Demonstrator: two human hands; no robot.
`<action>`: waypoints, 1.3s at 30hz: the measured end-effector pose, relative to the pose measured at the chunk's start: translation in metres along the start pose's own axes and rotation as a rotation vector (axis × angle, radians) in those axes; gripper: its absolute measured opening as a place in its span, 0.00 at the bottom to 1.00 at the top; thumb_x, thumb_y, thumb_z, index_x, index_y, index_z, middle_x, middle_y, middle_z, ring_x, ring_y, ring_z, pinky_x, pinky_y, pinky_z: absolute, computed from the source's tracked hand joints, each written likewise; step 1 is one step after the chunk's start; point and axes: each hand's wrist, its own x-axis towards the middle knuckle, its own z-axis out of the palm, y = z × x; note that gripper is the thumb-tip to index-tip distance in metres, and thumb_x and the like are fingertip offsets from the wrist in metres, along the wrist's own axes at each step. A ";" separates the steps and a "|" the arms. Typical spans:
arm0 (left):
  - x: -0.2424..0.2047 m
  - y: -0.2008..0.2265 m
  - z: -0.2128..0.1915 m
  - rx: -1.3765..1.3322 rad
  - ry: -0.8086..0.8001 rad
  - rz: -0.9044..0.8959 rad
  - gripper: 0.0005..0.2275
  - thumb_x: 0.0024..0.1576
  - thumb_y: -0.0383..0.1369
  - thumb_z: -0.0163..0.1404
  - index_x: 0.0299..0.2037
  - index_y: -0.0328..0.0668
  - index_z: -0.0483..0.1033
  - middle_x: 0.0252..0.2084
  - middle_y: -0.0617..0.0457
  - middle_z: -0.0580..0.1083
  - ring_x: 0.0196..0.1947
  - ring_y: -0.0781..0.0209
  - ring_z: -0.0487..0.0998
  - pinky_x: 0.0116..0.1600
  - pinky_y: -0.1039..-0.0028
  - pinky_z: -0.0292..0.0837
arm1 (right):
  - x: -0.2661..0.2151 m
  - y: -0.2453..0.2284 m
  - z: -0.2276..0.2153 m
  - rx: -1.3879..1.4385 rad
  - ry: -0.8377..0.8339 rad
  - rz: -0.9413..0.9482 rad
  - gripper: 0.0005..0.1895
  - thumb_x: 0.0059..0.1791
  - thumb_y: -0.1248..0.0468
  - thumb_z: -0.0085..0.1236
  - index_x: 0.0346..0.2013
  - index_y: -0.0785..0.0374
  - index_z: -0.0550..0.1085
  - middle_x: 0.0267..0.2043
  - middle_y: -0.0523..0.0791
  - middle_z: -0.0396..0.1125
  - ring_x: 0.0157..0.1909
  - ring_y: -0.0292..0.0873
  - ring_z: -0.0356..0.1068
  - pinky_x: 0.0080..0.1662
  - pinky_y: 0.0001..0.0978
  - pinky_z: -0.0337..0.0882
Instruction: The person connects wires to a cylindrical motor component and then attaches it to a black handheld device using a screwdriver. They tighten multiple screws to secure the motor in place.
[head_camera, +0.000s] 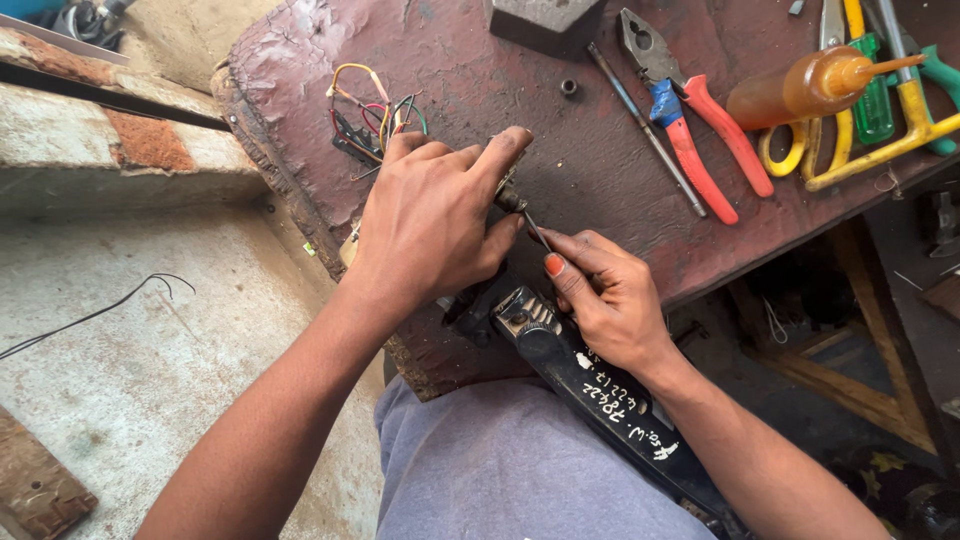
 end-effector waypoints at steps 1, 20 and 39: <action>-0.001 0.000 0.000 0.003 0.003 -0.002 0.31 0.47 0.41 0.62 0.62 0.41 0.68 0.34 0.46 0.80 0.39 0.44 0.80 0.56 0.55 0.65 | 0.001 0.000 0.000 0.016 -0.004 0.011 0.17 0.57 0.66 0.53 0.59 0.66 0.75 0.33 0.41 0.66 0.29 0.29 0.63 0.31 0.22 0.66; 0.000 0.000 0.000 0.000 -0.007 -0.007 0.33 0.48 0.42 0.62 0.63 0.39 0.65 0.33 0.45 0.79 0.39 0.43 0.80 0.57 0.54 0.65 | 0.002 0.000 0.000 -0.036 0.012 0.046 0.16 0.56 0.65 0.53 0.57 0.65 0.76 0.32 0.41 0.68 0.26 0.28 0.63 0.29 0.21 0.66; -0.002 -0.002 0.001 0.031 -0.021 0.061 0.14 0.52 0.43 0.60 0.47 0.55 0.78 0.34 0.48 0.77 0.36 0.48 0.79 0.50 0.56 0.65 | 0.008 0.011 -0.003 0.081 -0.016 0.175 0.14 0.56 0.62 0.55 0.55 0.62 0.78 0.29 0.38 0.70 0.27 0.26 0.61 0.29 0.20 0.64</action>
